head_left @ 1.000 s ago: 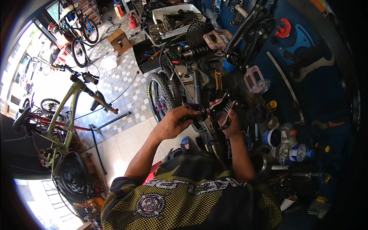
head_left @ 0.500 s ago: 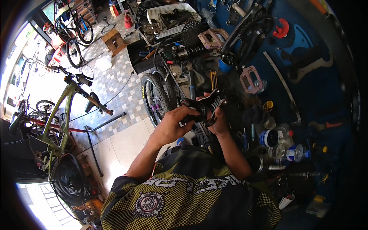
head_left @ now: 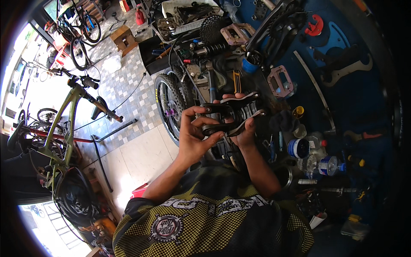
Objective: The person removes a bicycle pedal from the crank arm, inspects it, and then reinstalls it. They also handle a small black plastic part, possibly a pedal cover or adapter, and place it on the workbench.
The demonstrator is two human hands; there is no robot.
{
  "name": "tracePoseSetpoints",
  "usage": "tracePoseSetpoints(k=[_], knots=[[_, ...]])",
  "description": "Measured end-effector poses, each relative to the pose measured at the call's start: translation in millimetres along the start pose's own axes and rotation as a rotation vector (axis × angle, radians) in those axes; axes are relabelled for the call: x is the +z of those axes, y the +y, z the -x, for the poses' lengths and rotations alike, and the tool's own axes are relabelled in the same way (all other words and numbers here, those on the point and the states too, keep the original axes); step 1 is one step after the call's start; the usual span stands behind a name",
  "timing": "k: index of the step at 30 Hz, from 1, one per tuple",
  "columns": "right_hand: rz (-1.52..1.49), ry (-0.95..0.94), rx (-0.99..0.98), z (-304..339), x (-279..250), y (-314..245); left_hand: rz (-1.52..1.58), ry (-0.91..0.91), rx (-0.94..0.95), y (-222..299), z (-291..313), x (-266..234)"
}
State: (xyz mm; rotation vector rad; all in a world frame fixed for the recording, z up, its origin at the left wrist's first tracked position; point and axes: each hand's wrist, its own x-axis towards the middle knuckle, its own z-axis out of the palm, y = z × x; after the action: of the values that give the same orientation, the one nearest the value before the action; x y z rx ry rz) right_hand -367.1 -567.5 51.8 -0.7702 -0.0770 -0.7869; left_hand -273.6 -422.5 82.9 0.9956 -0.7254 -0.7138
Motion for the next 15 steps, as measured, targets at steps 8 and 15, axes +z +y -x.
tracePoseSetpoints(k=[8,15], knots=[[0.006,-0.124,-0.068,-2,25,-13,0.269,0.097,-0.029,2,11,18],[0.263,-0.222,-0.221,0,21,-33,-0.735,-0.188,0.368,53,4,4]])
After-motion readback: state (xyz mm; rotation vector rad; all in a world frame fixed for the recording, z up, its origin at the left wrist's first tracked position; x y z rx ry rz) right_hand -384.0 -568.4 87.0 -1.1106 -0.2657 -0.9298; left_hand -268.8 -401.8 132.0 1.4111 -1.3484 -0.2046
